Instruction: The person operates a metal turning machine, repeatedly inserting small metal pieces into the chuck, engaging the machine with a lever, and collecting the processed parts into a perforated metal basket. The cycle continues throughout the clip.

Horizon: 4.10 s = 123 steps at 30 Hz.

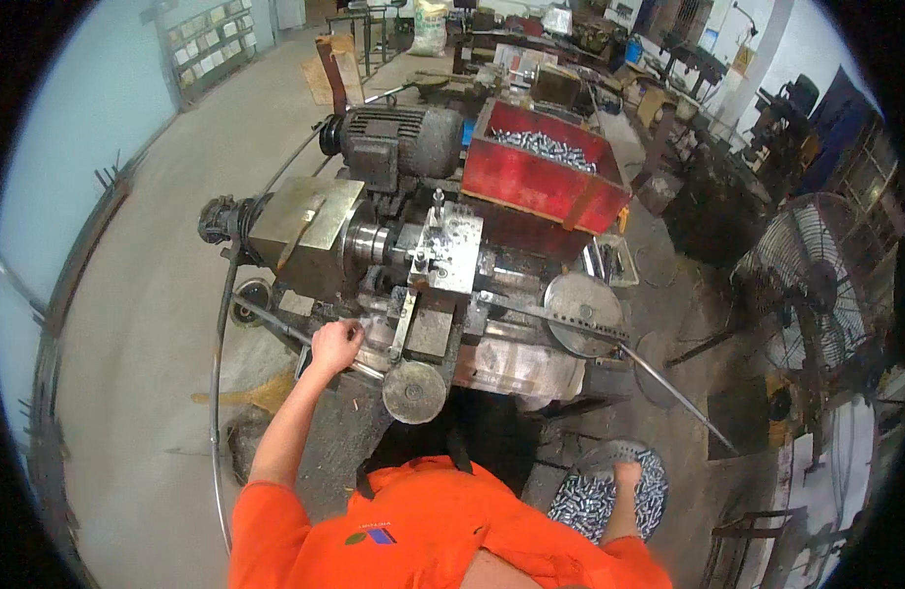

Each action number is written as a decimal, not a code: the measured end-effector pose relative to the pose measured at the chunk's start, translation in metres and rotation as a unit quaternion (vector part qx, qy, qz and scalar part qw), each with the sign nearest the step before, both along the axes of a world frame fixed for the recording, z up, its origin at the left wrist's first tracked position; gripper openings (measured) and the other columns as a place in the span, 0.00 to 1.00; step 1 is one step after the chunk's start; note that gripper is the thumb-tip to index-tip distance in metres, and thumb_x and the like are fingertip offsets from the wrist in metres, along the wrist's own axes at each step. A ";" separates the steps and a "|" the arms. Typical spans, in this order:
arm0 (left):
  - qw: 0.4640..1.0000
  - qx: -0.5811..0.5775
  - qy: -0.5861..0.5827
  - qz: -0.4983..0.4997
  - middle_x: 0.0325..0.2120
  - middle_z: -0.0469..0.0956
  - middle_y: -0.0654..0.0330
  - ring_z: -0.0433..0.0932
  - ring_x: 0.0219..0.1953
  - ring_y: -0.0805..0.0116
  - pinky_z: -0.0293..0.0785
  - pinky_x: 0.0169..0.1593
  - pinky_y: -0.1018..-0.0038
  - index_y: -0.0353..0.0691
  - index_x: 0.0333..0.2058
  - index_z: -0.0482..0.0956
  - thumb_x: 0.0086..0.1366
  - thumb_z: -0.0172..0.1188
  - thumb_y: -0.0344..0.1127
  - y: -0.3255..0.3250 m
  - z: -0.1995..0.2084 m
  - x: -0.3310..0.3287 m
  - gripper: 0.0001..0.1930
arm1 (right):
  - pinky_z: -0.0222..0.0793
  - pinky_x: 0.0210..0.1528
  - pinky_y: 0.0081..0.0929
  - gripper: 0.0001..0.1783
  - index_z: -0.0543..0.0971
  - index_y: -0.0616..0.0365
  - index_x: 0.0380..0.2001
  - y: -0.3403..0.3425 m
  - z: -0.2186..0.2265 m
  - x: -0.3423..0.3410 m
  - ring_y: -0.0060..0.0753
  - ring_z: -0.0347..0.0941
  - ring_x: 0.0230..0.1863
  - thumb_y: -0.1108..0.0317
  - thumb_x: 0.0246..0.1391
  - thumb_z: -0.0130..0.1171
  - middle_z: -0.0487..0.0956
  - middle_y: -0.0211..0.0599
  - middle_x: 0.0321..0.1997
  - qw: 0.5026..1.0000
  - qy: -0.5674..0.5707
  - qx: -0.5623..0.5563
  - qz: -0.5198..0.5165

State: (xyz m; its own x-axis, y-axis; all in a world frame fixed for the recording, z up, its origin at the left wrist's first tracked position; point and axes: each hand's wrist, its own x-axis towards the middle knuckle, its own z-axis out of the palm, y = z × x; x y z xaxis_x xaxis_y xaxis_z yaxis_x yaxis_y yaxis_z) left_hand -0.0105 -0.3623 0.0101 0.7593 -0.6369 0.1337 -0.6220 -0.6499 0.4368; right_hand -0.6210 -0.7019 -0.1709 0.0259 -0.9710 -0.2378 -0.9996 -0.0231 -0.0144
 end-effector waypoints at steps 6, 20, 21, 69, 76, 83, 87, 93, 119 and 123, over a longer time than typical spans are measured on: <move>0.987 -0.141 0.043 -0.058 0.17 0.77 0.56 0.77 0.19 0.64 0.71 0.27 0.71 0.37 0.32 0.80 0.56 0.57 0.36 0.018 0.055 -0.024 0.10 | 0.69 0.46 0.29 0.09 0.79 0.63 0.27 0.041 0.065 0.076 0.38 0.74 0.38 0.76 0.39 0.54 0.80 0.38 0.36 0.867 -0.411 -0.222 0.171; 0.933 -0.159 0.226 -0.230 0.15 0.76 0.57 0.76 0.19 0.69 0.70 0.25 0.72 0.35 0.29 0.79 0.60 0.55 0.49 -0.038 0.093 -0.112 0.19 | 0.65 0.50 0.34 0.24 0.75 0.67 0.38 0.183 0.285 0.358 0.49 0.66 0.48 0.74 0.29 0.56 0.65 0.52 0.50 0.622 -0.494 0.016 0.608; 0.925 -0.167 0.255 -0.226 0.15 0.76 0.58 0.76 0.19 0.72 0.70 0.25 0.73 0.35 0.29 0.79 0.61 0.55 0.48 -0.035 0.092 -0.111 0.19 | 0.65 0.50 0.34 0.23 0.76 0.65 0.37 0.183 0.285 0.362 0.50 0.67 0.47 0.74 0.29 0.56 0.66 0.51 0.48 0.601 -0.510 0.018 0.615; 0.875 0.322 -0.122 0.341 0.23 0.76 0.52 0.77 0.26 0.54 0.72 0.31 0.61 0.39 0.26 0.75 0.51 0.57 0.34 0.374 0.024 0.062 0.06 | 0.72 0.36 0.34 0.15 0.82 0.59 0.22 0.115 0.287 0.613 0.50 0.76 0.30 0.67 0.25 0.55 0.78 0.49 0.25 0.715 -0.222 0.018 0.663; 0.885 0.306 -0.163 0.310 0.26 0.77 0.53 0.77 0.30 0.55 0.71 0.36 0.61 0.39 0.31 0.75 0.49 0.59 0.31 0.413 0.013 0.133 0.09 | 0.72 0.39 0.35 0.13 0.82 0.55 0.22 0.112 0.282 0.607 0.48 0.75 0.35 0.66 0.27 0.55 0.79 0.47 0.29 0.729 -0.220 -0.023 0.648; 0.905 -0.240 -0.216 0.277 0.36 0.76 0.50 0.76 0.38 0.56 0.71 0.41 0.66 0.38 0.44 0.74 0.53 0.54 0.28 0.287 -0.049 0.102 0.17 | 0.67 0.46 0.37 0.19 0.80 0.57 0.30 0.089 0.292 0.507 0.48 0.69 0.44 0.65 0.26 0.59 0.75 0.45 0.44 0.616 -0.450 -0.130 0.633; 0.950 0.102 0.201 0.217 0.40 0.75 0.44 0.73 0.45 0.47 0.70 0.46 0.63 0.37 0.47 0.73 0.48 0.64 0.45 0.170 -0.123 0.064 0.28 | 0.66 0.50 0.38 0.18 0.80 0.57 0.32 0.050 0.274 0.409 0.49 0.69 0.46 0.67 0.30 0.59 0.76 0.43 0.44 0.729 -0.387 -0.099 0.556; 0.948 0.315 -0.039 -0.018 0.33 0.78 0.55 0.78 0.36 0.57 0.74 0.36 0.61 0.47 0.40 0.75 0.47 0.62 0.45 0.131 -0.150 0.081 0.20 | 0.68 0.47 0.33 0.21 0.80 0.63 0.32 0.010 0.237 0.256 0.48 0.74 0.42 0.69 0.27 0.56 0.78 0.47 0.39 0.864 -0.340 -0.056 0.368; 0.816 -0.404 0.323 0.260 0.21 0.74 0.57 0.76 0.20 0.65 0.79 0.24 0.69 0.33 0.36 0.72 0.57 0.53 0.38 0.083 -0.030 0.078 0.14 | 0.66 0.30 0.43 0.19 0.73 0.64 0.28 0.094 0.130 0.072 0.56 0.71 0.27 0.63 0.29 0.56 0.74 0.55 0.23 0.964 -0.241 -0.049 0.103; 0.843 -0.356 0.309 0.261 0.20 0.73 0.56 0.76 0.18 0.65 0.75 0.19 0.72 0.33 0.34 0.71 0.58 0.52 0.38 0.088 -0.035 0.085 0.12 | 0.61 0.23 0.31 0.15 0.71 0.64 0.24 0.132 0.137 0.105 0.34 0.64 0.19 0.66 0.30 0.53 0.68 0.42 0.15 0.924 -0.380 0.000 0.036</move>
State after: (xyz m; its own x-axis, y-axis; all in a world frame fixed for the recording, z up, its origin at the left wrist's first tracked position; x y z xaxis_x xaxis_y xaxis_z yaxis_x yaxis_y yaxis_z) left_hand 0.0743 -0.2740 -0.0245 0.9757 -0.1208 -0.1826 0.1560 -0.2017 0.9669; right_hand -0.5162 -0.5696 -0.0338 0.2496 -0.9603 -0.1243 -0.6966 -0.0889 -0.7120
